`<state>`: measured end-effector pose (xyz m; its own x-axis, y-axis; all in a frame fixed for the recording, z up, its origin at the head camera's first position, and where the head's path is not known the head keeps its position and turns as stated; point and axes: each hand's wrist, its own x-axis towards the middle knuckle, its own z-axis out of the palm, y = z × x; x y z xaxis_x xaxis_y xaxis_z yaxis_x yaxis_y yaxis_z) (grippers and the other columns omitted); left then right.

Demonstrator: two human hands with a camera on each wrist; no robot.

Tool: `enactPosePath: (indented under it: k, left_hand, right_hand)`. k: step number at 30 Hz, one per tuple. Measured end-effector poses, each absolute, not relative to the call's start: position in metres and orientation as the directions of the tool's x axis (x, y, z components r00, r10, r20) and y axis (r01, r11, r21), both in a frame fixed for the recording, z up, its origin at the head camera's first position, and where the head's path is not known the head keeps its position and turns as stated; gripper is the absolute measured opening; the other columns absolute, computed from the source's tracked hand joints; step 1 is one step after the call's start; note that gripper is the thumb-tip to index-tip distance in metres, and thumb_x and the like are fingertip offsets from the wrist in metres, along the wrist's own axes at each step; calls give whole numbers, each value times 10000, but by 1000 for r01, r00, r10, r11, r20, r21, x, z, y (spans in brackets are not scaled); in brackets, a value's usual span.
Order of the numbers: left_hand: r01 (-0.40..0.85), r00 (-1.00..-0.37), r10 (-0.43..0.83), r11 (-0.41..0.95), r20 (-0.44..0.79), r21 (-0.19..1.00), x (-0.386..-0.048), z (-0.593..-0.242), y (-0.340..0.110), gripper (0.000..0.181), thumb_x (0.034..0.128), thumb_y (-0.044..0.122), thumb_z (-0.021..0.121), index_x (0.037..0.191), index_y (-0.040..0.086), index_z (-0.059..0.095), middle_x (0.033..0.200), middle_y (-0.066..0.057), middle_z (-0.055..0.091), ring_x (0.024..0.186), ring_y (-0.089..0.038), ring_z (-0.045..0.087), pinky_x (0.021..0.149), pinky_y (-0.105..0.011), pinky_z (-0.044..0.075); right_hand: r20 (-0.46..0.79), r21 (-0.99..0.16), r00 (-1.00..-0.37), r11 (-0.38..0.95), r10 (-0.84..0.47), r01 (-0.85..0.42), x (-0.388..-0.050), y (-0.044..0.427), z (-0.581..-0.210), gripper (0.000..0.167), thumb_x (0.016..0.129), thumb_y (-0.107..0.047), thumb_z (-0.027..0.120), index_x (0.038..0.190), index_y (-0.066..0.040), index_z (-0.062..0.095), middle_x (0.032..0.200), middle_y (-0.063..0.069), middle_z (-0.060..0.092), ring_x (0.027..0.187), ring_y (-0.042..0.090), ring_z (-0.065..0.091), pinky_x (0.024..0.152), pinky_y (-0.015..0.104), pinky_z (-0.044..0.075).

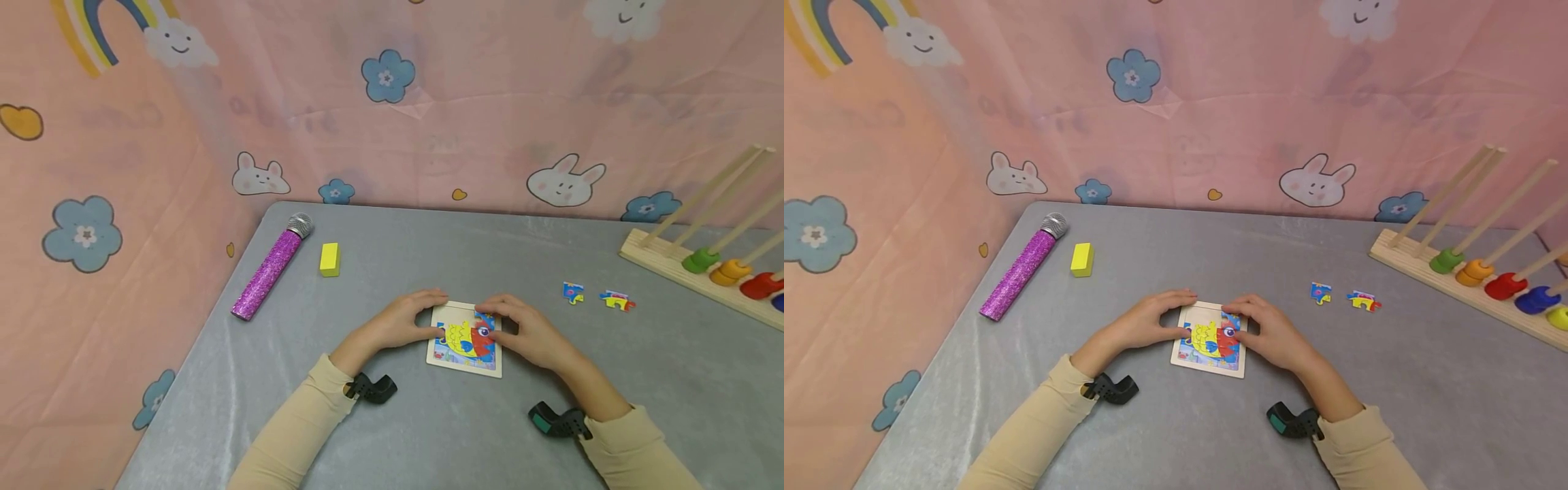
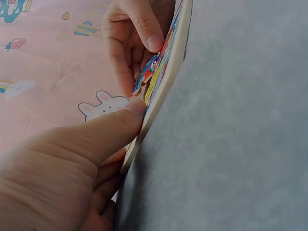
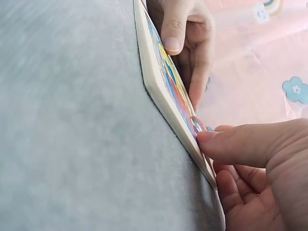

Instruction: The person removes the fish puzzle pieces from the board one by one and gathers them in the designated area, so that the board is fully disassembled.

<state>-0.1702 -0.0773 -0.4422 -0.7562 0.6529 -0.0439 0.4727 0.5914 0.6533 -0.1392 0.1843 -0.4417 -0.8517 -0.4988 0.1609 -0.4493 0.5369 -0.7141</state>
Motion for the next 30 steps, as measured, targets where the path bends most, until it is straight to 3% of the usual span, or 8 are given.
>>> enactPosePath:
  k: [8, 17, 30]
  left_hand:
    - [477, -757, 653, 591, -38, 651, -171, -443, -77, 600, 873, 301, 690, 1396, 97, 478, 1486, -29, 412, 1406, -173, 323, 1142, -348, 309]
    - [483, -755, 655, 588, -32, 649, -171, -444, -78, 603, 872, 303, 690, 1396, 95, 477, 1483, -27, 416, 1406, -172, 323, 1143, -344, 306]
    - [494, -753, 657, 591, -26, 638, -171, -443, -77, 606, 868, 305, 695, 1395, 98, 480, 1477, -27, 424, 1398, -169, 337, 1138, -339, 315]
  right_hand:
    - [254, -707, -833, 493, -492, -507, -141, 186, -447, 371, 800, 62, 683, 1160, -20, 648, 1144, 101, 591, 975, 153, 512, 813, 150, 437]
    - [255, -704, -846, 510, -467, -494, -142, 187, -450, 337, 827, 18, 685, 1157, -44, 651, 1111, 76, 609, 894, 125, 492, 754, 183, 440]
    - [260, -729, -855, 489, -449, -479, -146, 194, -447, 324, 856, -40, 680, 1177, -61, 641, 1140, 73, 618, 970, 105, 514, 833, 110, 425]
